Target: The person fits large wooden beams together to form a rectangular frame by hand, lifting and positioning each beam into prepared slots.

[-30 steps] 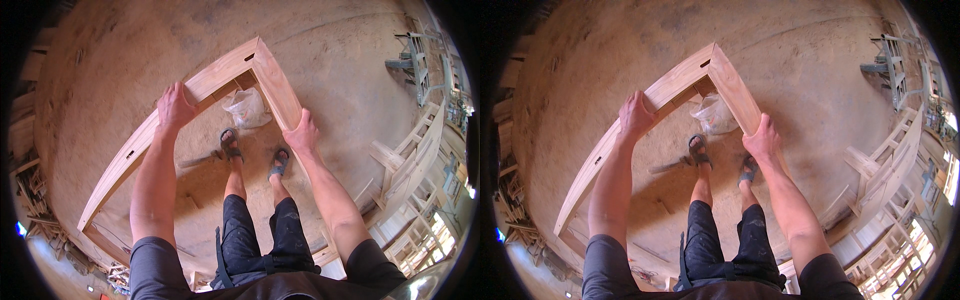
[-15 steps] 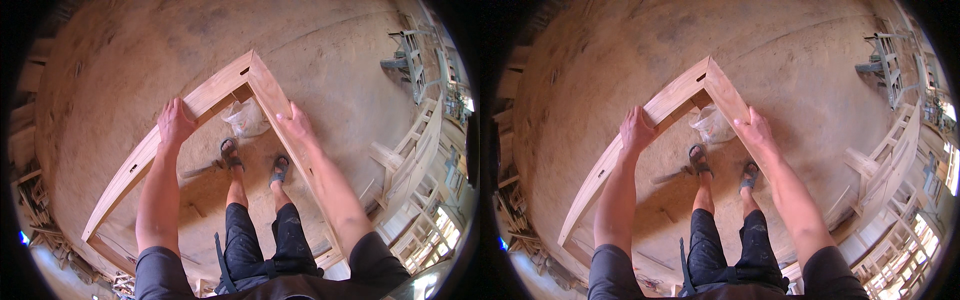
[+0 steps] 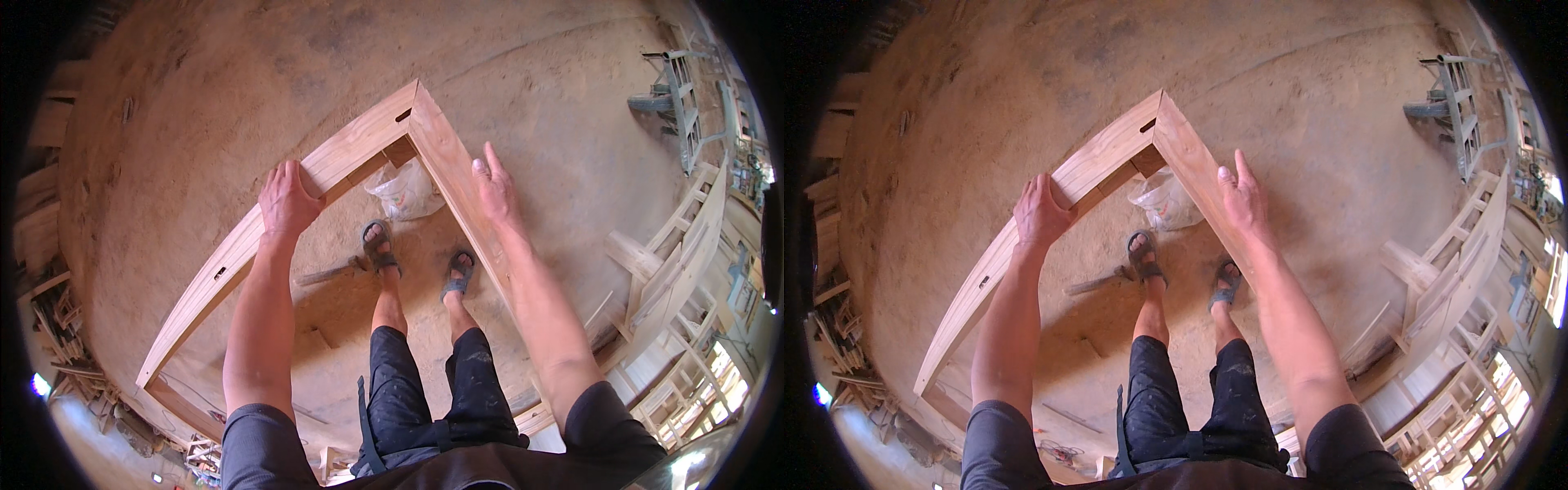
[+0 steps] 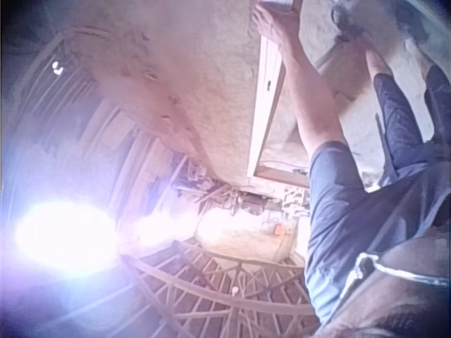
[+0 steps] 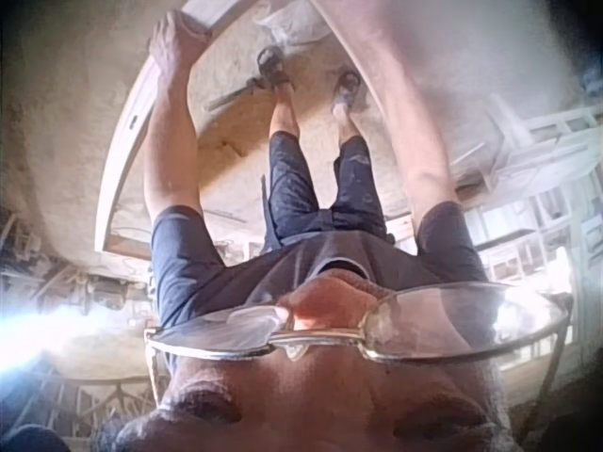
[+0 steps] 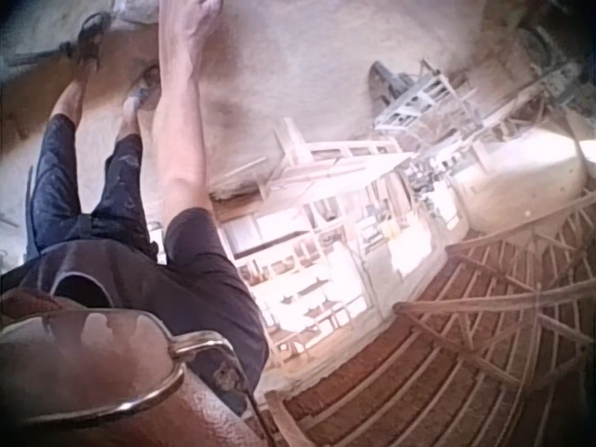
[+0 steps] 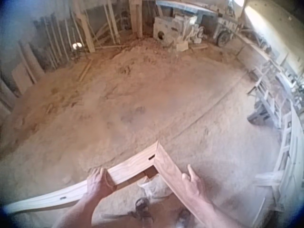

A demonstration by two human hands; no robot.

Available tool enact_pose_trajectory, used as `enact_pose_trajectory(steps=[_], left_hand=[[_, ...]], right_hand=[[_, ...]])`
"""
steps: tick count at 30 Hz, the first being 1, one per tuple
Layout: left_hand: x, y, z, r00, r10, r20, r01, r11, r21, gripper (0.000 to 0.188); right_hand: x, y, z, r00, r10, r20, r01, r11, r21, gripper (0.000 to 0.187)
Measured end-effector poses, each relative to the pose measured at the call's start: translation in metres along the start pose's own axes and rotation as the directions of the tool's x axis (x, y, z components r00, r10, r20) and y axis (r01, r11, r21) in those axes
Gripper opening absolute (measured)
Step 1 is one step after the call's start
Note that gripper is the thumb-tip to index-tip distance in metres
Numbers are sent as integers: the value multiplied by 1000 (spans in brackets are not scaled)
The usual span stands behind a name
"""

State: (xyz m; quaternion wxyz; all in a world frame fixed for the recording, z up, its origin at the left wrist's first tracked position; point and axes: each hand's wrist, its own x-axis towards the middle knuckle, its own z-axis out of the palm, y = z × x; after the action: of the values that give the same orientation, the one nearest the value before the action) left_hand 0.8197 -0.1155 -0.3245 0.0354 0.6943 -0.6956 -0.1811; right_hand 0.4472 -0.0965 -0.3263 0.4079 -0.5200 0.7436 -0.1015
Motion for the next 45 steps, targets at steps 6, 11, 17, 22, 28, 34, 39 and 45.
enact_pose_trajectory(steps=[6, 11, 17, 22, 28, 34, 39, 45], left_hand=[[2, 1, -1, 1000, -6, 18, 6, 1000, 10, 54], [1, -1, 1, 1000, -1, 8, 0, 1000, 28, 53], [2, 1, 3, 999, -16, 41, 15, 999, 30, 55], [0, 2, 2, 1000, -18, 25, 16, 997, 78, 57], [0, 8, -5, 999, -24, 41, 19, 995, 98, 59], [2, 2, 1, 999, -18, 37, 14, 994, 106, 57], [1, 8, -2, 999, -27, 44, 22, 994, 108, 59], [1, 10, -2, 990, -85, 111, 74, 992, 102, 63]], right_hand=[[5, 0, -8, 996, -33, 81, 38, 997, -64, 66], [-2, -21, 2, 995, 82, 65, -73, 989, -130, 62], [1, -8, 7, 1000, 0, 13, 0, 998, -70, 59], [2, -7, 8, 997, 47, 59, -44, 998, -55, 61], [19, 11, 1, 998, -28, 52, 25, 999, 46, 64], [30, 7, 15, 985, 25, 168, -26, 1000, 4, 67], [32, -1, -7, 991, -134, 4, 132, 978, 159, 71], [28, -12, 5, 986, 0, 167, -7, 999, 46, 68]])
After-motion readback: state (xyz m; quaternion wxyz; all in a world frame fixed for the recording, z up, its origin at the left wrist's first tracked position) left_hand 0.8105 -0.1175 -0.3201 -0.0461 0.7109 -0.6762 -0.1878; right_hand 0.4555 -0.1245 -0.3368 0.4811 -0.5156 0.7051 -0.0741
